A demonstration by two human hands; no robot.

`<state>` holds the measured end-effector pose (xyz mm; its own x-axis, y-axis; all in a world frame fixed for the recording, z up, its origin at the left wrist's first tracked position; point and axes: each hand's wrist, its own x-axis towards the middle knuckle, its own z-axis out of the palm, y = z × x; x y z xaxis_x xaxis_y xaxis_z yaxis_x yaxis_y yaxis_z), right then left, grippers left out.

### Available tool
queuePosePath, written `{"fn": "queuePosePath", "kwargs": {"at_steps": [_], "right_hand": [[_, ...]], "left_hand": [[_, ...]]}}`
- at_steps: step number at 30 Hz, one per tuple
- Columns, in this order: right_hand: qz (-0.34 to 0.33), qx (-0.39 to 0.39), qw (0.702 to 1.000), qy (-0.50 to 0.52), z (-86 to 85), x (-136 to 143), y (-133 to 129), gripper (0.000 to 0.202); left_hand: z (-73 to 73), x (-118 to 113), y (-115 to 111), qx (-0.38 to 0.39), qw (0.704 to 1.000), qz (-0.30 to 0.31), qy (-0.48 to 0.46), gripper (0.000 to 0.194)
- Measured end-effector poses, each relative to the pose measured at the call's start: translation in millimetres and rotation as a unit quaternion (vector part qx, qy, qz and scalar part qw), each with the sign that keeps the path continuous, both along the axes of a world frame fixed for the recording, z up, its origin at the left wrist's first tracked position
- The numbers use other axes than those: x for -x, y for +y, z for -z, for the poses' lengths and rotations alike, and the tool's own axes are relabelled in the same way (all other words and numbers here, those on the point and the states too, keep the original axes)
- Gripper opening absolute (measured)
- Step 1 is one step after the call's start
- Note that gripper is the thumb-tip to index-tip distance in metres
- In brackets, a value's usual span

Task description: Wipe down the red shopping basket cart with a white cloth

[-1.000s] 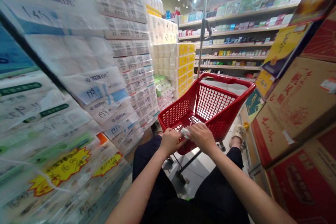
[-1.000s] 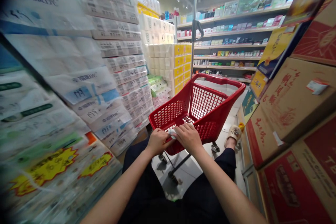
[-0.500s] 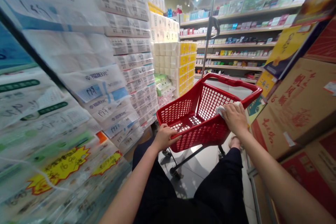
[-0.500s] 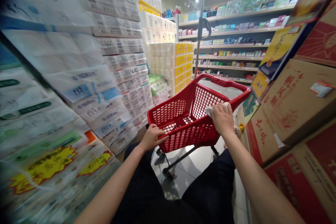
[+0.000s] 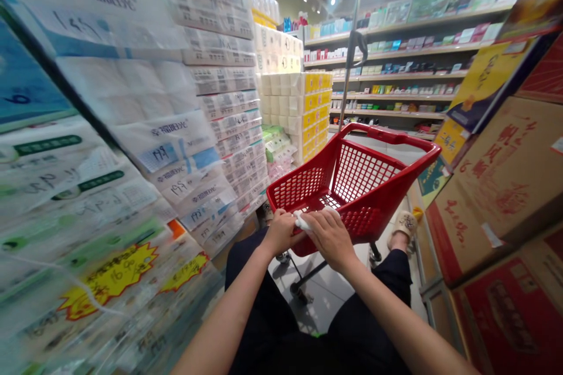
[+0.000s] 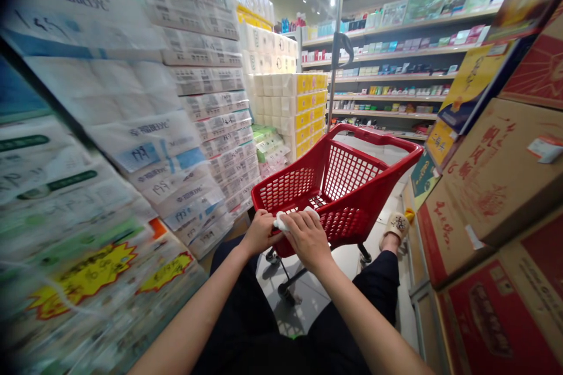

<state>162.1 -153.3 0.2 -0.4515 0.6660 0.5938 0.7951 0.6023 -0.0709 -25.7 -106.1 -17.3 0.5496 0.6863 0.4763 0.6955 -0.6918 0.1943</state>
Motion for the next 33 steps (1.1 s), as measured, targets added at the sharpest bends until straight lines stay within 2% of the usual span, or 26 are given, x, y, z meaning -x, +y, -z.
{"fn": "queuePosePath", "kwargs": {"at_steps": [3,8,11,15,19,21,24,26,29,33], "right_hand": [[-0.007,-0.001,1.000,-0.031,-3.8,-36,18,0.037],[0.094,-0.044,0.994,-0.024,-8.5,-118,56,0.034],[0.120,-0.050,0.991,-0.014,-8.4,-135,65,0.034],[0.154,-0.067,0.985,0.038,-2.8,-112,60,0.032],[0.127,-0.053,0.989,0.060,1.0,-72,39,0.029],[0.099,-0.038,0.993,0.056,0.7,-52,24,0.027],[0.053,-0.008,0.998,0.030,-0.3,-23,3,0.026],[0.030,0.002,0.999,0.016,-0.1,-9,-7,0.027],[0.009,0.000,1.000,0.007,0.6,-3,-11,0.027],[-0.025,0.000,0.999,-0.024,-2.4,-17,-1,0.029]], "left_hand": [[-2.0,1,-1,0.009,1.000,0.002,-0.005,0.036],[-3.7,0,-3,0.004,1.000,-0.005,-0.002,0.041],[-2.8,-6,-5,-0.001,1.000,-0.010,-0.001,0.040],[-2.8,-18,-10,-0.004,1.000,-0.023,-0.005,0.037],[-2.0,-31,-18,0.006,0.998,-0.045,-0.032,0.029],[-0.4,-36,-24,0.001,0.997,-0.054,-0.058,0.038],[2.1,-40,-31,-0.018,0.994,-0.054,-0.091,0.064],[2.7,-40,-33,-0.025,0.994,-0.049,-0.097,0.072],[2.8,-36,-33,-0.016,0.996,-0.027,-0.084,0.070],[3.7,-35,-32,0.003,0.998,-0.014,-0.067,0.066]]}}
